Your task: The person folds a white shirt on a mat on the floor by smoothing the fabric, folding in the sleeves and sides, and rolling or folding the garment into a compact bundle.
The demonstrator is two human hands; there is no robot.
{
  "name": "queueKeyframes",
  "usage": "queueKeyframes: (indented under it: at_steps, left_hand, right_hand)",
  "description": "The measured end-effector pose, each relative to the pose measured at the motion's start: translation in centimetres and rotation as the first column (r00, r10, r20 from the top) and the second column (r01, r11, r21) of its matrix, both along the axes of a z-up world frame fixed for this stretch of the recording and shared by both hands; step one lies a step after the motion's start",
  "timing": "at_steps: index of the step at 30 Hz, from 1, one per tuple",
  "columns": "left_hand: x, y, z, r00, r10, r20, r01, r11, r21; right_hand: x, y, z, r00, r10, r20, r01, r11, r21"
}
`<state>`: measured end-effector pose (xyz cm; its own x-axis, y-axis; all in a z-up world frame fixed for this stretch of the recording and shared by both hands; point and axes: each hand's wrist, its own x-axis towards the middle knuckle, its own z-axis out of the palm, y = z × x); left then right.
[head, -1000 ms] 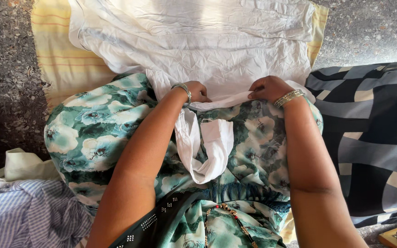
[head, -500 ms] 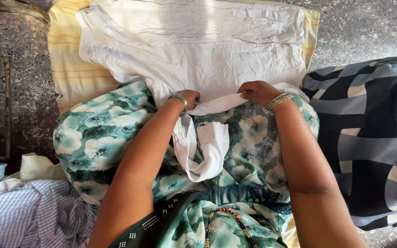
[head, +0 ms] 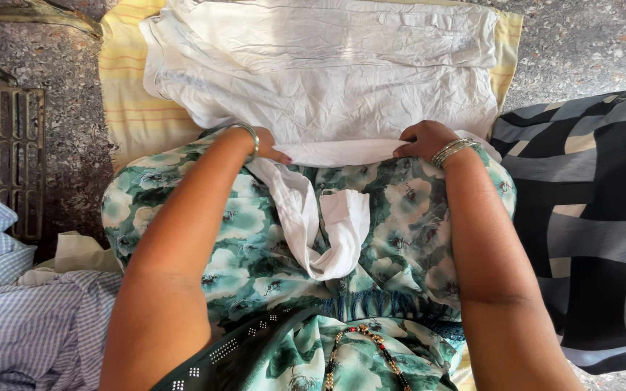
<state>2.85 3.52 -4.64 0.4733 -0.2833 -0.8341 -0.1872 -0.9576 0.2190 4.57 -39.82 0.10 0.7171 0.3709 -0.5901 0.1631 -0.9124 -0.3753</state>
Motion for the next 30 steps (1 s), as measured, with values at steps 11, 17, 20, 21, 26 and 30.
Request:
queueKeyframes:
  at_steps: [11, 17, 20, 21, 26, 30]
  left_hand:
    - [4.3, 10.2, -4.0, 0.837, 0.425, 0.344, -0.272, 0.87, -0.412]
    - [4.7, 8.6, -2.5, 0.683, 0.603, 0.412, -0.346, 0.764, -0.545]
    - [5.6, 7.7, -3.9, 0.597, 0.693, 0.403, -0.308, 0.662, -0.683]
    - [6.0, 7.5, -4.6, 0.6, 0.693, 0.4, -0.307, 0.661, -0.684]
    - [6.4, 6.9, -5.5, 0.648, 0.657, 0.386, -0.324, 0.696, -0.64]
    - [5.7, 6.7, -3.5, 0.831, 0.417, 0.369, -0.266, 0.879, -0.395]
  right_hand:
    - [1.9, -1.9, -1.7, 1.0, -0.012, 0.021, 0.013, 1.0, -0.028]
    - [4.4, -4.3, -4.6, 0.973, -0.139, 0.187, 0.144, 0.989, -0.013]
    - [4.9, -4.5, -4.2, 0.923, -0.334, 0.193, 0.32, 0.942, 0.1]
    - [5.1, -4.6, -4.0, 0.913, -0.35, 0.208, 0.327, 0.935, 0.14]
    - [6.8, -5.6, -4.8, 0.953, -0.283, 0.11, 0.277, 0.958, 0.07]
    - [8.5, -9.4, -8.6, 0.995, -0.093, -0.035, 0.09, 0.992, -0.092]
